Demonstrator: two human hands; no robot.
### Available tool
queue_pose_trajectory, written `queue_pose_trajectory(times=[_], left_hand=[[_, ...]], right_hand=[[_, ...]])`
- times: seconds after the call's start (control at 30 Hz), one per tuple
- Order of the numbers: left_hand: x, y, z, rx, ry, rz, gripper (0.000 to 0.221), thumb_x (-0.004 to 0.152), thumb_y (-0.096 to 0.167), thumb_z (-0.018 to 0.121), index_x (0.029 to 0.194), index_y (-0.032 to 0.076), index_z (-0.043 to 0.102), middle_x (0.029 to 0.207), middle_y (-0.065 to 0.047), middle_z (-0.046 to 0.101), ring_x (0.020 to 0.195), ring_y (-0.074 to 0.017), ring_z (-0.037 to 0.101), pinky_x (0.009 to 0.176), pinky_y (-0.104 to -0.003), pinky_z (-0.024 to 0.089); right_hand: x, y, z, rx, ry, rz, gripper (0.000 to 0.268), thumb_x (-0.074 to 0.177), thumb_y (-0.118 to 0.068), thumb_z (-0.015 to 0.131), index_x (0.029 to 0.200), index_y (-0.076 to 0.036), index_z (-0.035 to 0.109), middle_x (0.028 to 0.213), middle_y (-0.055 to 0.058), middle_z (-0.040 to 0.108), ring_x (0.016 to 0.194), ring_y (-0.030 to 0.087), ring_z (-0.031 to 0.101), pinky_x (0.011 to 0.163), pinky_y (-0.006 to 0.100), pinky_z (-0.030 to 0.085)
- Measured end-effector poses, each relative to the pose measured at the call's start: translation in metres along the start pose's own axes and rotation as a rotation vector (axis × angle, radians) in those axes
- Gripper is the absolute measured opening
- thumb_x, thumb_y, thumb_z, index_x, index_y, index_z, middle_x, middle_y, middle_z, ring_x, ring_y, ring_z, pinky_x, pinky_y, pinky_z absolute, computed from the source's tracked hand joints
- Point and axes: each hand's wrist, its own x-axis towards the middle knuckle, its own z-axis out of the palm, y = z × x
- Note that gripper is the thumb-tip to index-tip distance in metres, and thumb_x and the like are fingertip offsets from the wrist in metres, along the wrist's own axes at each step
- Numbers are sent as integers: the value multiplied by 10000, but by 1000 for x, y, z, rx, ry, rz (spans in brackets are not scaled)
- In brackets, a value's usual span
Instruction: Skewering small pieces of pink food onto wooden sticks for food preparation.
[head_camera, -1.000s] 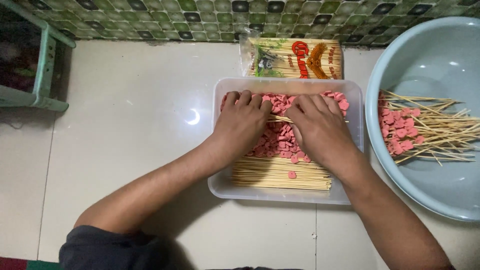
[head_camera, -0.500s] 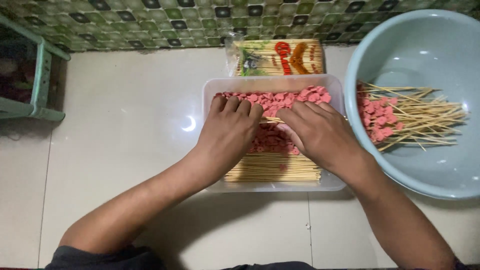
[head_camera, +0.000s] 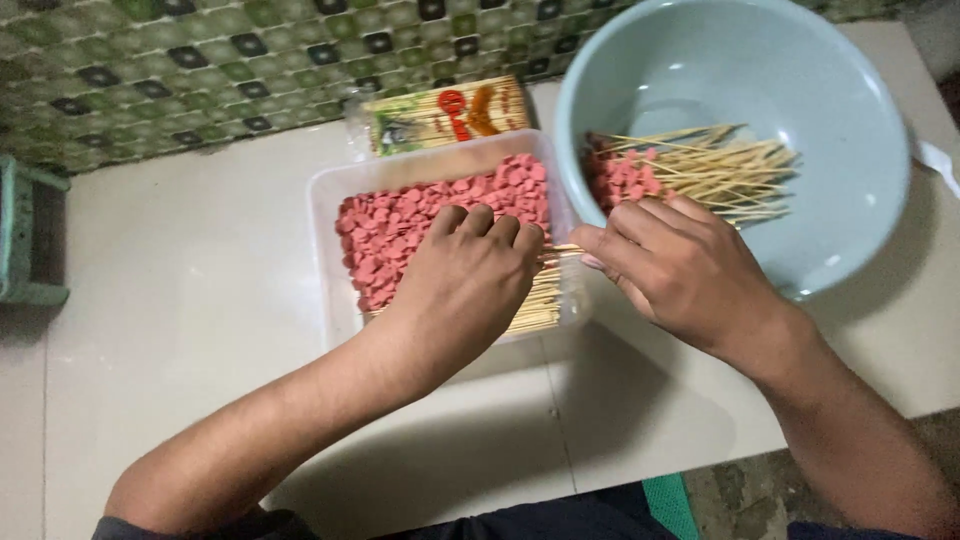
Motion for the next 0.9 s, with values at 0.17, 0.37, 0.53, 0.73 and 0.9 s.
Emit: queue_pose_trajectory(times=[0.17,0.37,0.53,0.73,0.9], left_hand=[[18,29,-3,9,90,66,166,963,242,619,974,76,617,849,-121,667,788,-281,621,793,-421,457],[41,61,-2,-55,52,141,215,987,284,650,988,69,635,853,-101,672,819,-268,639,779,-408,470],[64,76,4,-93,60,155,157,989,244,632,969,90,615,825,-96,689,793,-265,660,776,-408,488],[97,84,14,-95,31,181,208,1006,259,605,1005,53,632,859,-132,712,788,-281,665,756,-411,503],[120,85,26,-117,82,168,197,913,231,665,997,54,640,884,-117,700,831,-283,663,775,-412,486]], right_hand=[[-30,10,-23,-5,68,40,274,904,-131,726,1178,-107,725,914,20,615,751,171,578,711,341,451],[-64,26,-37,-33,69,74,210,934,-118,721,1143,-108,737,871,15,589,753,171,558,734,330,435],[-85,49,-38,-125,41,77,207,948,-127,721,1154,-147,734,873,2,574,782,161,556,795,334,453],[-96,77,-42,-125,38,133,204,974,-136,726,1177,-156,737,937,-7,617,823,154,575,821,328,416],[-98,106,-35,-202,47,112,341,895,-65,735,1213,-187,747,1020,-36,653,959,155,594,972,339,395]])
